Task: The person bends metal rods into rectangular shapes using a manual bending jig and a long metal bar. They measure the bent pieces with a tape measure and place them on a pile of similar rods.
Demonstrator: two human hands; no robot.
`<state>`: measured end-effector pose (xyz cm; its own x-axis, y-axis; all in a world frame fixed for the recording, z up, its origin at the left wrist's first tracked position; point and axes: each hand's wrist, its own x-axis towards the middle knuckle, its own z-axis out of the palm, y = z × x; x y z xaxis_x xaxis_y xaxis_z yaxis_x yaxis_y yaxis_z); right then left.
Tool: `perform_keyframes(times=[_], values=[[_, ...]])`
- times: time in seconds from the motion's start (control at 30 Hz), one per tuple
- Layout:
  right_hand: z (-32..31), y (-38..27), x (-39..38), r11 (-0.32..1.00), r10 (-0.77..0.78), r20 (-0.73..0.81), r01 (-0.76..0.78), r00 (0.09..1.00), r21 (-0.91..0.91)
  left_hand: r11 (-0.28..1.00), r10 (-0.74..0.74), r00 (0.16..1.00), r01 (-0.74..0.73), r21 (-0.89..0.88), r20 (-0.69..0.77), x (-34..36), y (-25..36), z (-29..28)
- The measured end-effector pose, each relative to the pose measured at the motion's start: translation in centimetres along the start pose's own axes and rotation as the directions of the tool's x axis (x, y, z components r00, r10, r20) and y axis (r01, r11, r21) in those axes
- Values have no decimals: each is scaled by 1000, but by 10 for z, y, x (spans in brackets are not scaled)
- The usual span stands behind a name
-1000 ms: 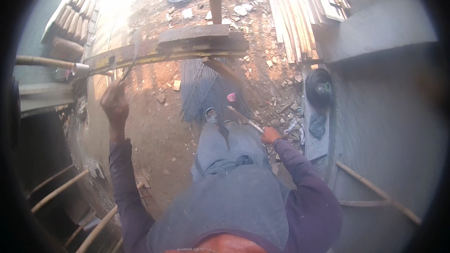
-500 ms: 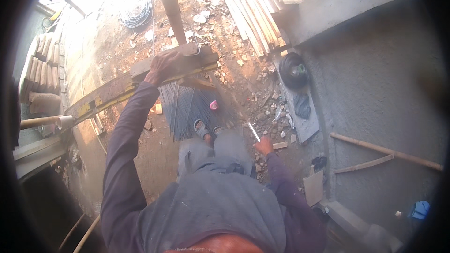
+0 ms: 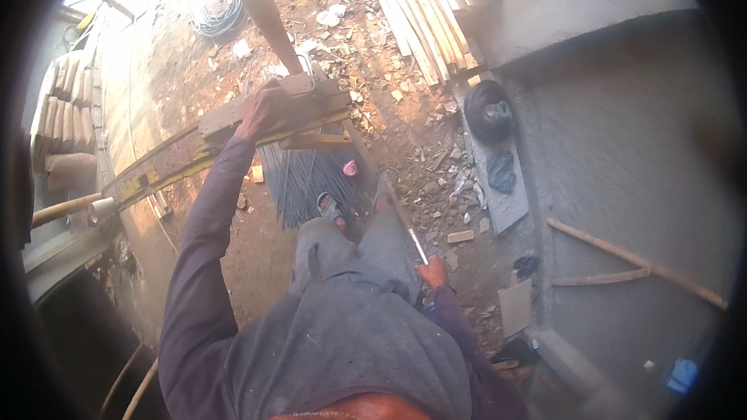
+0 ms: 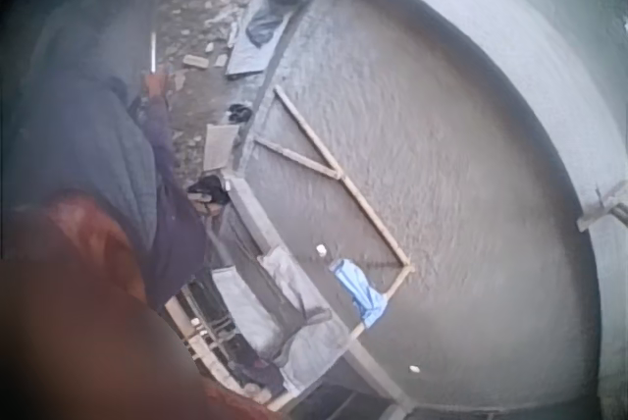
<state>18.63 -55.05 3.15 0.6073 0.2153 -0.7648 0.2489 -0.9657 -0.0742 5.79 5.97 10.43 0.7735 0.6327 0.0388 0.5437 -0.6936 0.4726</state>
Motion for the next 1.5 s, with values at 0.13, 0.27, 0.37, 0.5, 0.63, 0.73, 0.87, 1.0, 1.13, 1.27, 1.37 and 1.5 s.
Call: perform_keyframes(times=[0.13, 0.27, 0.37, 0.5, 0.63, 0.73, 0.87, 1.0, 1.13, 1.27, 1.37, 1.5], values=[[-50, 3, 19, 989, -90, 24, 87, 996, 120, 991, 56, 998, -51, 126, -34, -3, 0, 11], [-111, -20, 64, 945, -317, -151, 326, 936, 37, 972, 122, 993, -119, 203, -2, -3, -4, 17], [-167, -49, 107, 806, -556, -259, 588, 789, 61, 996, -68, 987, 59, -61, -146, -8, -1, 25], [-232, -101, 149, 728, -660, -211, 683, 721, 60, 851, -523, 847, 514, -105, -97, 1, 6, 35], [-268, -138, 155, 571, -784, -232, 815, 576, 95, 692, -663, 734, 676, 254, -147, 10, 13, 31], [-274, -156, 148, 556, -786, -234, 820, 572, 135, 607, -782, 612, 791, 78, -118, 13, 13, 20], [-266, -160, 133, 634, -758, -169, 772, 630, 37, 672, -732, 681, 727, 141, -23, 14, 3, 9], [-260, -151, 119, 617, -771, -67, 770, 633, 162, 729, -684, 729, 684, -7, -12, 8, -1, 6], [-261, -145, 113, 680, -734, 104, 725, 672, 109, 791, -609, 792, 611, 37, -54, 7, 1, 3], [-258, -146, 114, 635, -773, 130, 756, 621, 159, 800, -599, 799, 600, 7, -44, 6, -3, 4], [-256, -151, 119, 628, -779, 131, 763, 614, 153, 772, -631, 774, 633, 56, -46, 4, -11, 16], [-255, -158, 126, 604, -797, 122, 790, 592, 109, 730, -681, 717, 682, -54, -146, 13, -24, 40]])
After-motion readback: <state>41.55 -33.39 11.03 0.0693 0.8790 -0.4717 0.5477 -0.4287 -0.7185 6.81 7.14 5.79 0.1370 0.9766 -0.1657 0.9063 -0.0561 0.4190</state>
